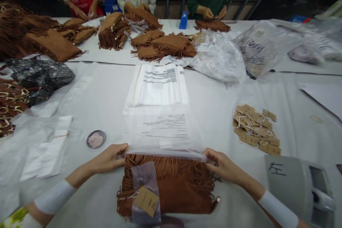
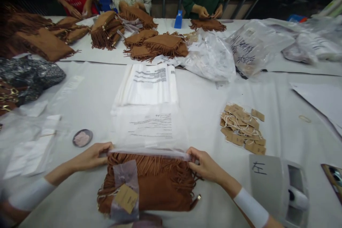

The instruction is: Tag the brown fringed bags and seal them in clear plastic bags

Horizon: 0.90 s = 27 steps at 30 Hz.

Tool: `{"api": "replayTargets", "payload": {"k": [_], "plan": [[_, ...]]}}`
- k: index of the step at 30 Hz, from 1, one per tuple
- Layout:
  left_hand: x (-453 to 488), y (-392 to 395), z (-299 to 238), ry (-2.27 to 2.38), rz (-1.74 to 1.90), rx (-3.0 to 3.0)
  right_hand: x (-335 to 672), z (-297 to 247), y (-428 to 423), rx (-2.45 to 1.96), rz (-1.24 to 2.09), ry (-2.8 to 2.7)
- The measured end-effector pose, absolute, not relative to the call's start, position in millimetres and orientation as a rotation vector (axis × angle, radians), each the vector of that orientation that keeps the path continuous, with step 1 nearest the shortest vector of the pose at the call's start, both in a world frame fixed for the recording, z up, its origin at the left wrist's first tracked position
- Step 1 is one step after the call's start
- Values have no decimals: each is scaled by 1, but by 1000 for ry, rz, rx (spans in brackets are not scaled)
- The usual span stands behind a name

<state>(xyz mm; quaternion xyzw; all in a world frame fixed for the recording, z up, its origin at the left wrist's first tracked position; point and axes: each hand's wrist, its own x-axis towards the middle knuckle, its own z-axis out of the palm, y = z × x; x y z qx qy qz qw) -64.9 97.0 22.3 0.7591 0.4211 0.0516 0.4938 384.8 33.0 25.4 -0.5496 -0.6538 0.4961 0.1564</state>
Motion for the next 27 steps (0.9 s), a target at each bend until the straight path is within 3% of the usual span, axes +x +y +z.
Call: {"api": "replayTargets", "payload": {"k": [12, 20, 27], "plan": [[-65, 50, -2, 1119, 665, 2593, 371, -4, 1, -1519, 971, -2004], [-63, 37, 52, 1107, 443, 2394, 374, -4, -1, -1459, 851, -2079], [-65, -18, 18, 1302, 555, 2556, 386, -12, -33, -1144, 642, -2342]]}}
